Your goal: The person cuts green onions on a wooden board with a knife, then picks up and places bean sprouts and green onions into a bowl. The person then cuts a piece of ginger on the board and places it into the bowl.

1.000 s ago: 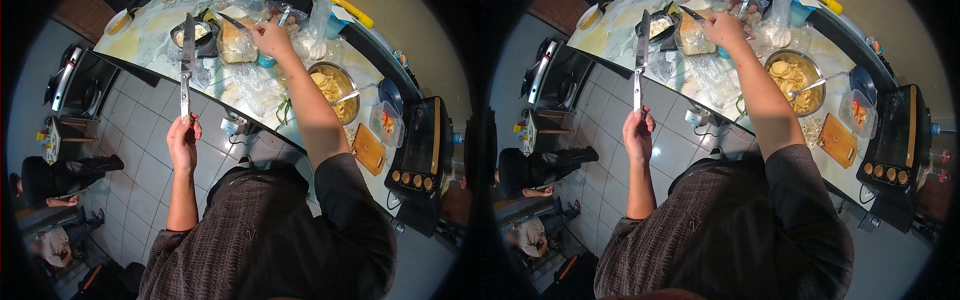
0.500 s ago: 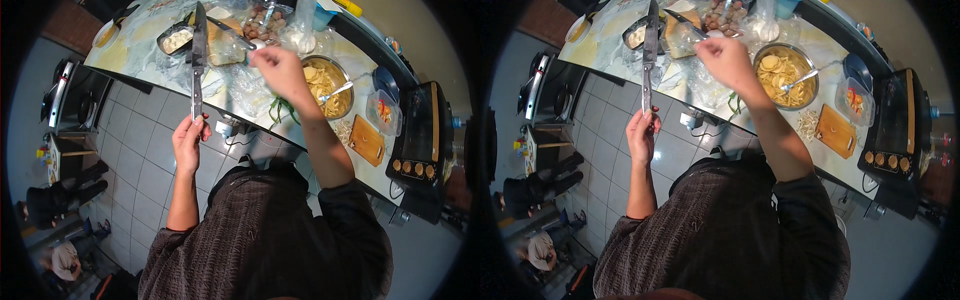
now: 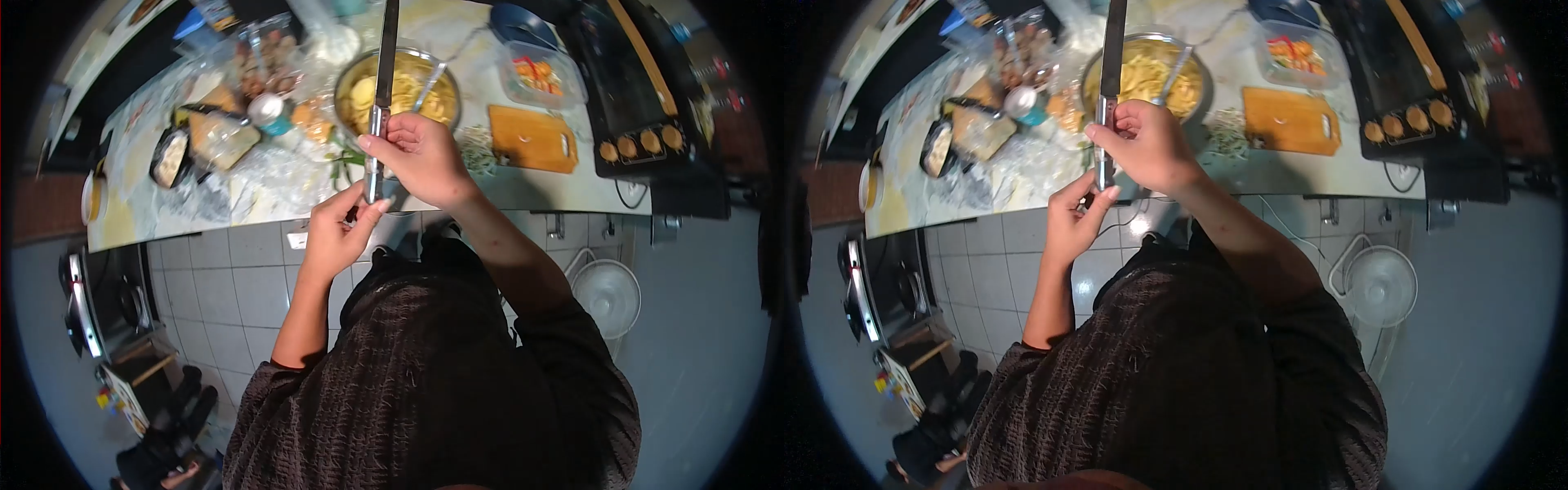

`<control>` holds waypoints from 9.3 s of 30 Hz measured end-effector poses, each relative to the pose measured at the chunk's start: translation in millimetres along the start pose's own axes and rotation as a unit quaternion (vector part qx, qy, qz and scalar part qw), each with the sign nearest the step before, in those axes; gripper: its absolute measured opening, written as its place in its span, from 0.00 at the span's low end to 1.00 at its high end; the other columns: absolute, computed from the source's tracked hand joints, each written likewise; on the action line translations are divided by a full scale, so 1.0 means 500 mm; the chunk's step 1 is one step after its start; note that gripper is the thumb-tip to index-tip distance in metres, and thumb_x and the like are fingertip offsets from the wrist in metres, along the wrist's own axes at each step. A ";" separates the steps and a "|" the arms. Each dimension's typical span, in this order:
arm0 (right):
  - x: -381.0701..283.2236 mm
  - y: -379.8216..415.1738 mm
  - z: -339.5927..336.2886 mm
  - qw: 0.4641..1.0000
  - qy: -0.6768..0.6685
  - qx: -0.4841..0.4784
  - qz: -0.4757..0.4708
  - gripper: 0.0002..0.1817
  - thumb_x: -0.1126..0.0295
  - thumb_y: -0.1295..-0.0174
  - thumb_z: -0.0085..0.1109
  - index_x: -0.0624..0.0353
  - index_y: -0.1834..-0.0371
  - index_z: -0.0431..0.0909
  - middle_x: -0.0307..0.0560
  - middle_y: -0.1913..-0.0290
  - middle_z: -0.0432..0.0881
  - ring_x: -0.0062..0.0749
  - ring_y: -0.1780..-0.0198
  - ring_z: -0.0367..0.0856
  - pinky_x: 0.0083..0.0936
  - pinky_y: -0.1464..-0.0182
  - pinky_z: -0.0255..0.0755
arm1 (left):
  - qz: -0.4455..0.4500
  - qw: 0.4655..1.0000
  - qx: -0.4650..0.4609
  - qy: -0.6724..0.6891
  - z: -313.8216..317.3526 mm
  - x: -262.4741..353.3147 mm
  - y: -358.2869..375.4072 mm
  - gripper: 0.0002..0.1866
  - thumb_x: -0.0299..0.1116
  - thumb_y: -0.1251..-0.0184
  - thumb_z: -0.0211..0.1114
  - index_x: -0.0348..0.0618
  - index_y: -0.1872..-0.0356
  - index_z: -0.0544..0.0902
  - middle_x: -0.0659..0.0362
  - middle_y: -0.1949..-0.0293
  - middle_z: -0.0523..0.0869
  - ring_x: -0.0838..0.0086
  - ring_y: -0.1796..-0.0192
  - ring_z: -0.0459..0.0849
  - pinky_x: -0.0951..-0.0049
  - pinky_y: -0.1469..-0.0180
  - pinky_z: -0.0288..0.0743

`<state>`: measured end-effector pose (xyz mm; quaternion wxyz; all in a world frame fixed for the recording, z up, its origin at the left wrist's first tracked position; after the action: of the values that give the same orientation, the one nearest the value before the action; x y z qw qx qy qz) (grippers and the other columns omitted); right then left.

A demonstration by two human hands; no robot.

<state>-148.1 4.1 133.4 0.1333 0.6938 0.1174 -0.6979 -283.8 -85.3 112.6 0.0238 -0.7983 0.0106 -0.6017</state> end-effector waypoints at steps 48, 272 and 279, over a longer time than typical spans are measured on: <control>0.156 0.291 -0.737 0.936 0.326 0.047 0.123 0.13 0.64 0.27 0.54 0.66 0.59 0.77 0.65 0.68 0.79 0.64 0.62 0.79 0.39 0.66 0.71 | 0.008 0.961 0.078 -0.266 0.617 -0.012 -0.253 0.08 0.33 0.35 0.67 0.38 0.65 0.85 0.50 0.65 0.87 0.54 0.61 0.84 0.58 0.56 0.77; 0.184 0.359 -0.753 0.950 0.220 0.092 0.203 0.13 0.64 0.29 0.58 0.66 0.62 0.78 0.46 0.80 0.67 0.20 0.76 0.62 0.26 0.73 0.62 | 0.003 0.939 0.085 -0.334 0.445 0.066 -0.331 0.10 0.28 0.38 0.65 0.39 0.57 0.86 0.47 0.67 0.86 0.54 0.66 0.85 0.59 0.61 0.78; 0.189 0.317 -0.740 0.941 0.251 0.023 0.224 0.12 0.66 0.27 0.57 0.66 0.59 0.80 0.32 0.79 0.65 0.13 0.74 0.61 0.20 0.72 0.58 | -0.063 0.915 0.054 -0.394 0.443 -0.007 -0.243 0.09 0.31 0.38 0.66 0.39 0.59 0.86 0.49 0.61 0.86 0.50 0.64 0.85 0.56 0.59 0.79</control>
<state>253.6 -17.5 38.5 0.2367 0.8578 -0.0275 -0.4554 -73.2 41.7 54.3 0.0313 -0.9671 -0.0827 -0.2385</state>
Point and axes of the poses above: each hand's wrist, its own y-axis away from the middle knuckle, its own z-axis out of the palm, x = y × z, the point moved 5 cm from there along -y, towards the middle knuckle
